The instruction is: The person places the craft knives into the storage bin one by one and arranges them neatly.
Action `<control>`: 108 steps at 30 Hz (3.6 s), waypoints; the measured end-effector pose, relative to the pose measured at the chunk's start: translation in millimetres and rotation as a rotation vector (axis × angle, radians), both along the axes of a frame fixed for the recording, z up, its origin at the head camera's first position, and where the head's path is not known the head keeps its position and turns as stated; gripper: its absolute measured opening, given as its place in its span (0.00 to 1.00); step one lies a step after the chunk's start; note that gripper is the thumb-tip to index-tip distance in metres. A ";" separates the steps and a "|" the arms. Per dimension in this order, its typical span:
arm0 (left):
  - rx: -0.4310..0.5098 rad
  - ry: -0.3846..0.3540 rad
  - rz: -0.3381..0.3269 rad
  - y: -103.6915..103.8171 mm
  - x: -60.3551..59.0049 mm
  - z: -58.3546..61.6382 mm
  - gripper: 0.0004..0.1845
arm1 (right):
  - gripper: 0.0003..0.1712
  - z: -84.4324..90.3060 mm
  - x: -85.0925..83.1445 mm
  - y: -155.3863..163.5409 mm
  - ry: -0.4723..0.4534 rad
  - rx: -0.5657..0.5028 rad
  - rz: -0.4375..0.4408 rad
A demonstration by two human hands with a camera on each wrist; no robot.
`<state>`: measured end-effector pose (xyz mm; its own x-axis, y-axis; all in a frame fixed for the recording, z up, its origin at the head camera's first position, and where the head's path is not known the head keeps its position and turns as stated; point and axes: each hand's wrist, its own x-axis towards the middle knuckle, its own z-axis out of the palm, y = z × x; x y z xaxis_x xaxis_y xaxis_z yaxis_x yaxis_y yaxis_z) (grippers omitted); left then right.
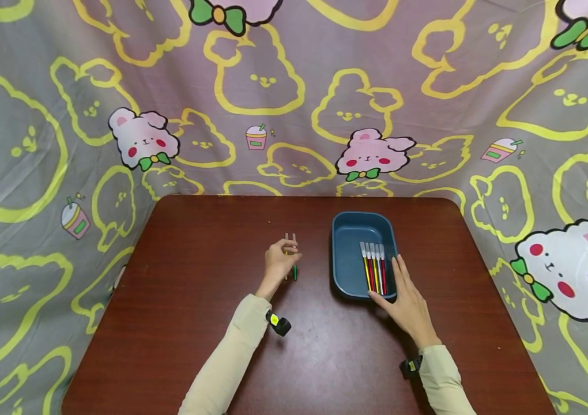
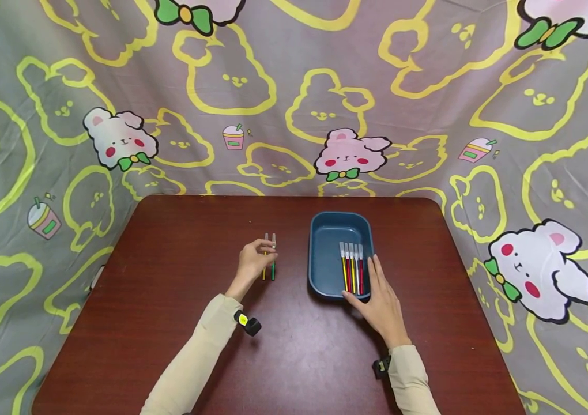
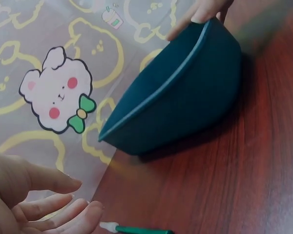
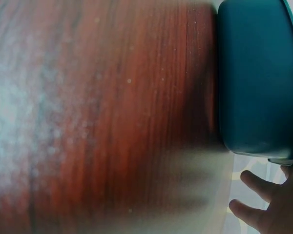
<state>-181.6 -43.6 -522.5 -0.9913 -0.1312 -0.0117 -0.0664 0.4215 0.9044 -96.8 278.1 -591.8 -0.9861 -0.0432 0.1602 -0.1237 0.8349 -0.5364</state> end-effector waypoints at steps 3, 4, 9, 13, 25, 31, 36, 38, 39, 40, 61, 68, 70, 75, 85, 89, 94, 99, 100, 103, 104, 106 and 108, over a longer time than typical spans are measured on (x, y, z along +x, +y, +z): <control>0.007 -0.004 0.017 -3.8 -0.4 -3.6 0.15 | 0.63 0.3 0.2 0.3 -0.005 -0.001 -0.004; 0.003 -0.006 0.022 -5.0 -0.8 -4.7 0.15 | 0.63 0.3 0.3 0.4 -0.007 -0.002 -0.005; -0.011 -0.022 0.036 -9.5 -1.9 -8.8 0.15 | 0.63 1.4 0.6 0.4 -0.003 -0.003 -0.006; -0.038 -0.033 0.057 -13.0 -2.2 -12.8 0.16 | 0.63 2.3 0.6 0.0 -0.010 -0.009 -0.008; -0.064 -0.054 0.116 -19.8 -6.4 -25.2 0.14 | 0.63 3.8 0.6 -0.9 -0.011 -0.020 -0.002; -0.060 -0.044 0.172 -19.5 -7.3 -32.9 0.13 | 0.63 2.7 0.2 -0.6 -0.008 -0.021 -0.001; -0.058 -0.028 0.190 -18.4 -9.0 -40.6 0.14 | 0.62 3.2 -0.2 -0.2 -0.023 -0.024 -0.003; -0.050 -0.030 0.202 -17.2 -9.8 -43.5 0.14 | 0.62 3.1 -0.5 -0.2 -0.026 -0.023 -0.004; -0.049 -0.032 0.209 -16.3 -10.1 -44.7 0.14 | 0.62 2.9 -0.8 -0.2 -0.025 -0.022 -0.006; -0.051 -0.037 0.215 -15.4 -10.6 -45.9 0.14 | 0.62 2.8 -0.6 -0.3 -0.024 -0.021 -0.006; -0.142 -0.094 0.253 -7.0 -17.8 -52.2 0.14 | 0.63 0.6 -0.2 0.0 0.003 -0.012 -0.006; -0.169 -0.097 0.231 -8.2 -19.5 -47.8 0.10 | 0.62 -0.8 -1.3 0.7 0.003 -0.016 -0.008; -0.170 -0.113 0.233 -8.6 -20.3 -46.2 0.10 | 0.62 -1.1 -1.4 0.6 -0.001 -0.018 -0.009; -0.171 -0.140 0.249 -9.3 -22.5 -45.6 0.10 | 0.62 -0.6 -1.2 -0.1 -0.010 -0.019 -0.012; -0.063 -0.066 0.262 -7.9 -21.0 -42.8 0.12 | 0.62 1.2 -0.7 0.0 -0.012 -0.022 -0.013; -0.035 -0.042 0.271 -5.8 -20.2 -37.5 0.13 | 0.62 0.5 -0.2 -0.2 -0.020 -0.022 -0.012; -0.029 -0.020 0.244 0.6 -17.4 -26.1 0.13 | 0.62 -0.5 -0.1 0.0 -0.024 -0.021 -0.016; -0.021 -0.043 0.213 11.6 -16.6 -19.0 0.13 | 0.63 0.0 -0.7 -0.2 -0.019 -0.023 -0.010; -0.017 -0.047 0.207 14.1 -16.5 -18.1 0.13 | 0.63 0.2 -0.6 -0.2 -0.018 -0.024 -0.010; 0.006 -0.063 0.183 22.5 -15.8 -15.0 0.13 | 0.63 0.6 -0.2 -0.1 -0.016 -0.022 -0.008; 0.017 -0.066 0.176 25.5 -15.7 -14.0 0.12 | 0.63 0.8 -0.1 0.0 -0.015 -0.022 -0.008; 0.042 -0.069 0.158 31.2 -14.4 -10.4 0.12 | 0.63 0.8 -0.1 0.5 -0.011 -0.018 -0.009; 0.062 -0.070 0.138 37.0 -12.9 -6.9 0.12 | 0.63 0.5 -0.5 1.0 -0.007 -0.014 -0.009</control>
<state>-194.5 -6.6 -529.3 -0.9603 -0.2632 -0.0926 -0.1839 0.3472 0.9196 -97.3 279.1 -591.3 -0.9876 -0.0323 0.1536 -0.1124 0.8285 -0.5486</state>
